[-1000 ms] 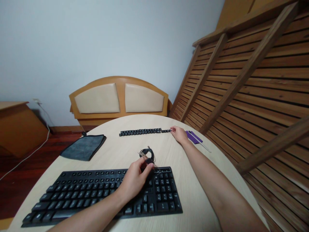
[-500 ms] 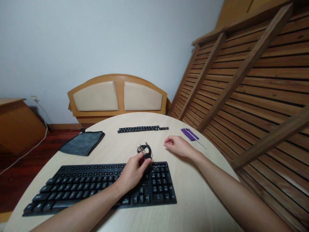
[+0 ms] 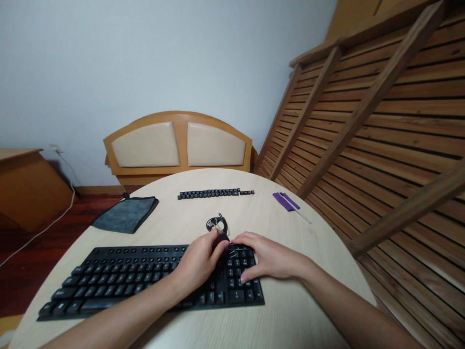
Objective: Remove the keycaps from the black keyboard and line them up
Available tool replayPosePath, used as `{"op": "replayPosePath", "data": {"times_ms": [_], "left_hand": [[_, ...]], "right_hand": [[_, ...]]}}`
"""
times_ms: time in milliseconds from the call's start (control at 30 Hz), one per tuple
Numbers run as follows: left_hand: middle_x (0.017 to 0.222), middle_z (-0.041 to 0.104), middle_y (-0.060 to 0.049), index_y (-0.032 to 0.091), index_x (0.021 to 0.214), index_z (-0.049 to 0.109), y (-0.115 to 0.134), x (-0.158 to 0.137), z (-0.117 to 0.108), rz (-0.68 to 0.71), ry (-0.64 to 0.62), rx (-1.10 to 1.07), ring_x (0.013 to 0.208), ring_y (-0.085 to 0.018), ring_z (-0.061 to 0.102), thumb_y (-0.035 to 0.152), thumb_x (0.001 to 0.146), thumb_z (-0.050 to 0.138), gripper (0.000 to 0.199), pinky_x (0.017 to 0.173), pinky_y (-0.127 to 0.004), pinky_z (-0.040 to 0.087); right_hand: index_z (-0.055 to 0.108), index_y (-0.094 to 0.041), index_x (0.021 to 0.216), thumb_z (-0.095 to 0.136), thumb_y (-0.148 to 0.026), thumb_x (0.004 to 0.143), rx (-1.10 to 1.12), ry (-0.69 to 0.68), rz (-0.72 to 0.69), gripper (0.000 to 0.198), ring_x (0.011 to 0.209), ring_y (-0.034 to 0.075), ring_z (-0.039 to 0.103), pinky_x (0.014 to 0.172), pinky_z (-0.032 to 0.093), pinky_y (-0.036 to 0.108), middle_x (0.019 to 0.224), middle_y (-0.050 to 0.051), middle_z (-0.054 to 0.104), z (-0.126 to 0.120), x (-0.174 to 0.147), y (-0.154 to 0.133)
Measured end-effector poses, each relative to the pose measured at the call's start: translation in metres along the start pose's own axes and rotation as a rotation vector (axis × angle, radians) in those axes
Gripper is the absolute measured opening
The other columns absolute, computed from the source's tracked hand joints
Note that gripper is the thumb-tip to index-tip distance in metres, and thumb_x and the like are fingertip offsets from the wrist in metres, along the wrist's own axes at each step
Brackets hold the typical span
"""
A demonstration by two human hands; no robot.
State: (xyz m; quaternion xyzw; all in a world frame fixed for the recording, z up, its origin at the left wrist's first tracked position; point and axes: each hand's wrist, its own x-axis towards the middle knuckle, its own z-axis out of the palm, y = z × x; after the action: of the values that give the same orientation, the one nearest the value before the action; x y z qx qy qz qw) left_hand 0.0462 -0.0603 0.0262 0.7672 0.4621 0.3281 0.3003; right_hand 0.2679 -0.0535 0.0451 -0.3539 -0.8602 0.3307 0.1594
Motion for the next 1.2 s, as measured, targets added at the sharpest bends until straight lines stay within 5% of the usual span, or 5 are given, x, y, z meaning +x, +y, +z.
{"op": "replayPosePath", "data": {"times_ms": [333,700,833,1200], "left_hand": [[0.081,0.065,-0.005,0.02,0.087,0.052,0.011,-0.007,-0.006,0.085,-0.05,0.317,0.071,-0.02,0.06,0.028,0.096,0.042,0.016,0.061,-0.03,0.039],[0.076,0.063,-0.003,0.018,0.081,0.052,-0.002,-0.004,-0.001,0.129,-0.083,0.19,0.067,-0.017,0.056,0.029,0.095,0.046,0.018,0.06,-0.028,0.038],[0.077,0.064,-0.003,0.019,0.081,0.053,0.001,-0.006,-0.003,0.129,-0.09,0.168,0.068,-0.017,0.058,0.028,0.095,0.047,0.018,0.06,-0.028,0.039],[0.074,0.068,-0.003,0.019,0.083,0.051,-0.007,0.0,-0.003,-0.03,-0.082,-0.061,0.068,-0.018,0.065,0.034,0.096,0.046,0.02,0.058,-0.027,0.045]], "right_hand": [[0.058,-0.02,0.121,0.081,-0.039,0.068,0.041,0.002,-0.073,0.061,0.109,0.023,0.054,0.098,0.041,0.034,0.115,0.006,0.058,0.011,0.007,-0.004],[0.061,-0.019,0.114,0.081,-0.041,0.069,-0.018,0.055,-0.146,0.053,0.11,0.022,0.055,0.098,0.041,0.035,0.115,0.006,0.062,0.013,0.01,-0.005],[0.065,-0.02,0.101,0.074,-0.037,0.079,-0.064,0.121,-0.136,0.029,0.109,0.021,0.055,0.097,0.041,0.034,0.111,0.005,0.065,0.015,0.011,-0.008],[0.065,-0.021,0.094,0.069,-0.026,0.083,-0.032,0.217,-0.056,0.012,0.101,0.018,0.059,0.093,0.043,0.034,0.103,0.003,0.067,0.024,0.012,-0.011]]}}
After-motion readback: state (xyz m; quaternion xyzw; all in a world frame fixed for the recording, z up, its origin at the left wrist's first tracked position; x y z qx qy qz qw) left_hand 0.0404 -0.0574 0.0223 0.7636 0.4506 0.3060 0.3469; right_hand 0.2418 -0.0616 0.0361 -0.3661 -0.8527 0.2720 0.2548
